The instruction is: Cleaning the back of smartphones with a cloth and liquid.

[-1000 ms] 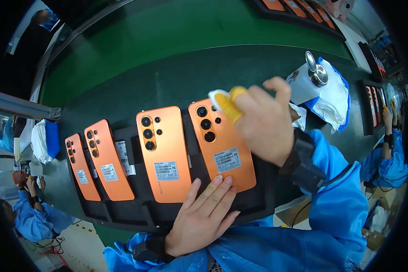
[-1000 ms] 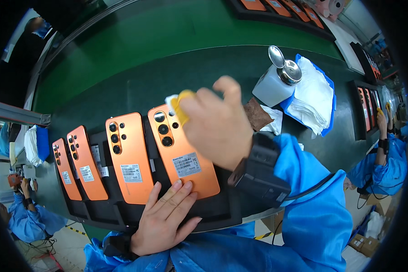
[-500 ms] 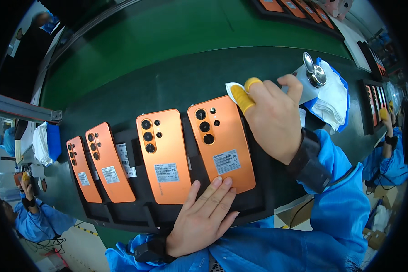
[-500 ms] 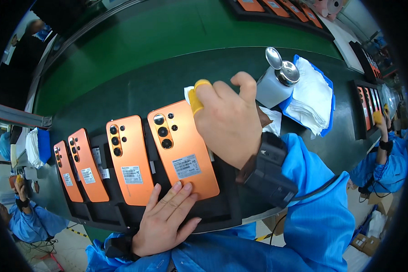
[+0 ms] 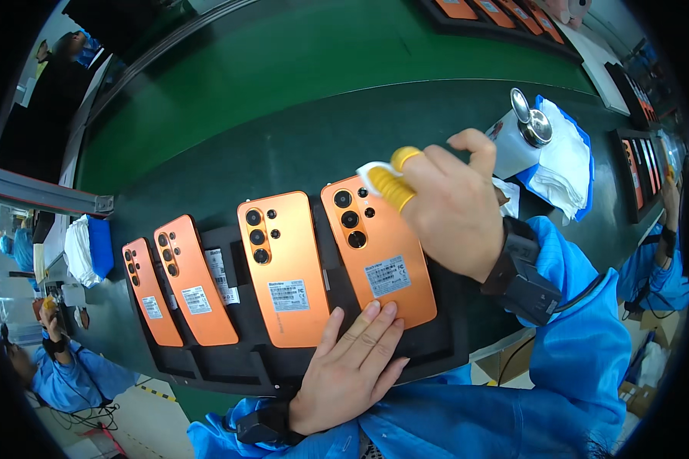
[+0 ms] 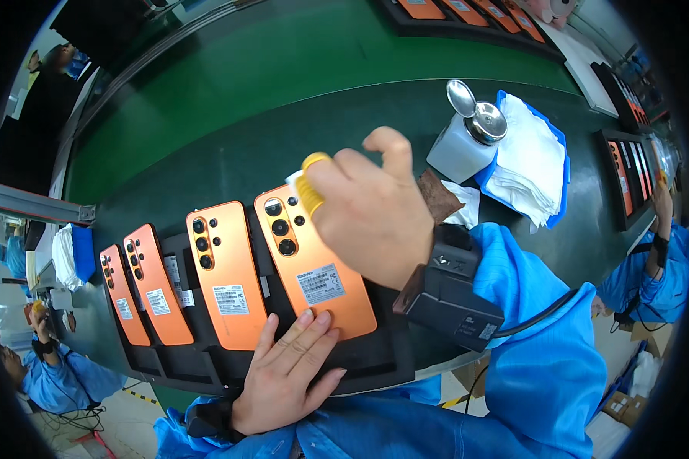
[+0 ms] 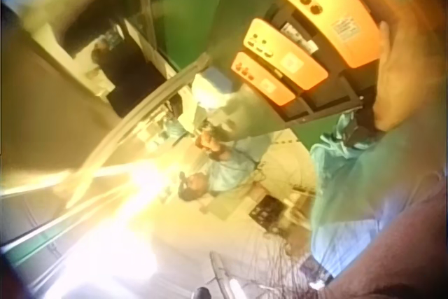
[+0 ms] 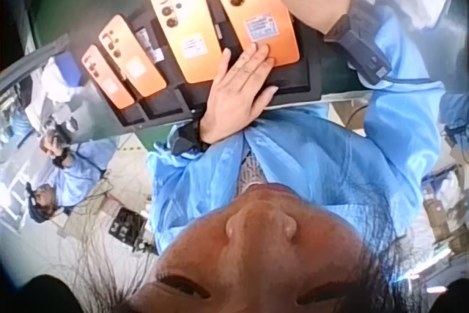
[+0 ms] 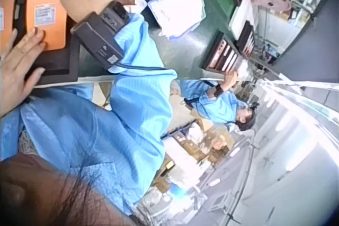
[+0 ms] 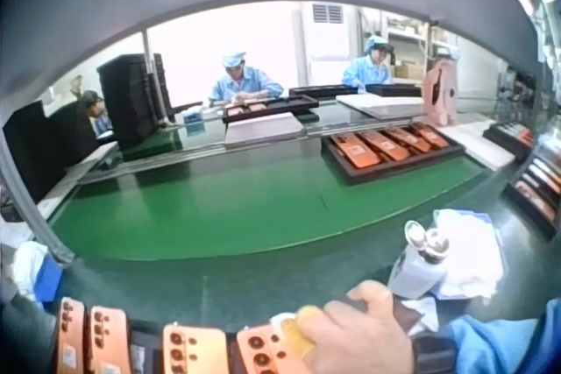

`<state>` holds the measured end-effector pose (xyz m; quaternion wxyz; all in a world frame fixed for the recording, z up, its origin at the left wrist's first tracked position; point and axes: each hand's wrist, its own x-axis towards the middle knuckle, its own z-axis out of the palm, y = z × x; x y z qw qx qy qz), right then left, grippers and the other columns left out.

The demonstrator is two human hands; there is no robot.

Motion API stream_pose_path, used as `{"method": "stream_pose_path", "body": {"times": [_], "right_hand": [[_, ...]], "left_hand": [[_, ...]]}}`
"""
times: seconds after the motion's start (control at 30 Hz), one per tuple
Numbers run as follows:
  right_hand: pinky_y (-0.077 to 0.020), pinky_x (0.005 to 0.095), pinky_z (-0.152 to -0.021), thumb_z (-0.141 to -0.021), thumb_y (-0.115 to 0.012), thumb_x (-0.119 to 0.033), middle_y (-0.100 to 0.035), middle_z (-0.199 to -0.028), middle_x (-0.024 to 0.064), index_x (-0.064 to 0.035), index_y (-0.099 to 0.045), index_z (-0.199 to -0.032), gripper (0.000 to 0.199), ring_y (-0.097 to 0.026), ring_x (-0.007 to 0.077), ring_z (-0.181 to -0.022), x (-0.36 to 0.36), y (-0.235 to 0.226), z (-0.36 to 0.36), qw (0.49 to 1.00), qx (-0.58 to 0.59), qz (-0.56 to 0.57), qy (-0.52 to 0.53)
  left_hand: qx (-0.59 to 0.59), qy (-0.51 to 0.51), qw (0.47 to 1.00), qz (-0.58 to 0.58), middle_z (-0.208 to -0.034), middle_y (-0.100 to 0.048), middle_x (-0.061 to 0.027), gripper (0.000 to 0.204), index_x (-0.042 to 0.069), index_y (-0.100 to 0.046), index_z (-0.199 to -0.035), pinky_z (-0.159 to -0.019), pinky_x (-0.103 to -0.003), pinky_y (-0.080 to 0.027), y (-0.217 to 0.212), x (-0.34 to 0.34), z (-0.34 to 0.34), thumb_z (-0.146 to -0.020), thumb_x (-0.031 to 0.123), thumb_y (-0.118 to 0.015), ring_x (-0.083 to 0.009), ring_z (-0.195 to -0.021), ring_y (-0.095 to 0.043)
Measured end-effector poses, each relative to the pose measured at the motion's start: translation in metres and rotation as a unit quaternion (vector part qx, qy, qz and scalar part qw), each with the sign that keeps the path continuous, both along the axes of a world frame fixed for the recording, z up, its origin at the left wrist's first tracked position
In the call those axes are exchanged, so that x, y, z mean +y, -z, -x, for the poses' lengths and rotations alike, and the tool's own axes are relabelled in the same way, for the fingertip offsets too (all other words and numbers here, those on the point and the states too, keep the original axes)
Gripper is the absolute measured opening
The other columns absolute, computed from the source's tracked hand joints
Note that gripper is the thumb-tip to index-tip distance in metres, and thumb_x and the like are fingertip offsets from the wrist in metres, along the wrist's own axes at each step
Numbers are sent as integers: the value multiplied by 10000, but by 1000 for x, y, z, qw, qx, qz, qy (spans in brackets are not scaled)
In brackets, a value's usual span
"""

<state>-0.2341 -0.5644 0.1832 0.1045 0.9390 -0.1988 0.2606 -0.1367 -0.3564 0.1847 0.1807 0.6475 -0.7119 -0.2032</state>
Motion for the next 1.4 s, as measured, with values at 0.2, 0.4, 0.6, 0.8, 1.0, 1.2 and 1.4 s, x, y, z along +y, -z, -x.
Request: {"method": "stream_pose_path", "body": {"times": [0.2,0.4,0.6,0.8,1.0,1.2,1.4], "right_hand": [[-297,460,-910,-689,-676,-104,-551,-827,-9,-79,-699,-698,35,-520,159,-768,13,-12,7,999,37,-2,-38],[-295,456,-924,-700,-685,-111,-553,-835,-8,-82,-685,-687,32,-526,155,-784,-5,-6,-7,999,1,19,48],[-299,464,-926,-713,-654,-140,-542,-838,-12,-100,-702,-709,63,-530,157,-794,11,-1,-19,998,-5,2,-59],[-299,472,-917,-692,-662,-141,-557,-850,1,-54,-683,-660,95,-539,168,-802,7,-7,-1,999,27,-28,3],[-310,462,-896,-737,-712,-155,-569,-803,6,-41,-699,-731,115,-544,157,-759,14,-4,-4,997,-15,-71,-32],[-302,471,-911,-737,-685,-131,-577,-802,-11,-47,-698,-771,92,-541,152,-752,11,-18,12,998,56,-31,-21],[-297,461,-923,-733,-674,-132,-576,-803,-9,-57,-699,-779,91,-535,155,-747,7,-16,3,999,12,-44,26]], "left_hand": [[4,11,1000,4,-1339,-545,-99,474,60,-602,-1224,-1128,-462,-205,-4,0,0,-810,263,-708,-215,-1312,-448],[-5,-4,1000,-2,-1330,-552,-100,471,59,-608,-1216,-1127,-464,-203,-1,2,-3,-806,268,-710,-218,-1306,-454],[1,14,1000,-1,-1331,-551,-97,465,63,-608,-1219,-1129,-464,-192,-2,-2,0,-815,273,-703,-217,-1309,-450],[-10,2,1000,-4,-1346,-538,-94,469,67,-602,-1230,-1134,-467,-184,-1,2,-1,-824,282,-696,-209,-1319,-437],[-6,12,1000,-1,-1349,-536,-92,473,68,-598,-1237,-1138,-469,-178,0,1,-2,-827,284,-694,-207,-1325,-429],[-1,14,1000,4,-1345,-540,-90,473,66,-598,-1235,-1137,-468,-182,-2,0,-1,-824,279,-694,-207,-1321,-434],[-6,9,1000,3,-1340,-543,-96,476,64,-598,-1235,-1136,-470,-182,1,1,-2,-817,270,-699,-210,-1312,-446]]}}
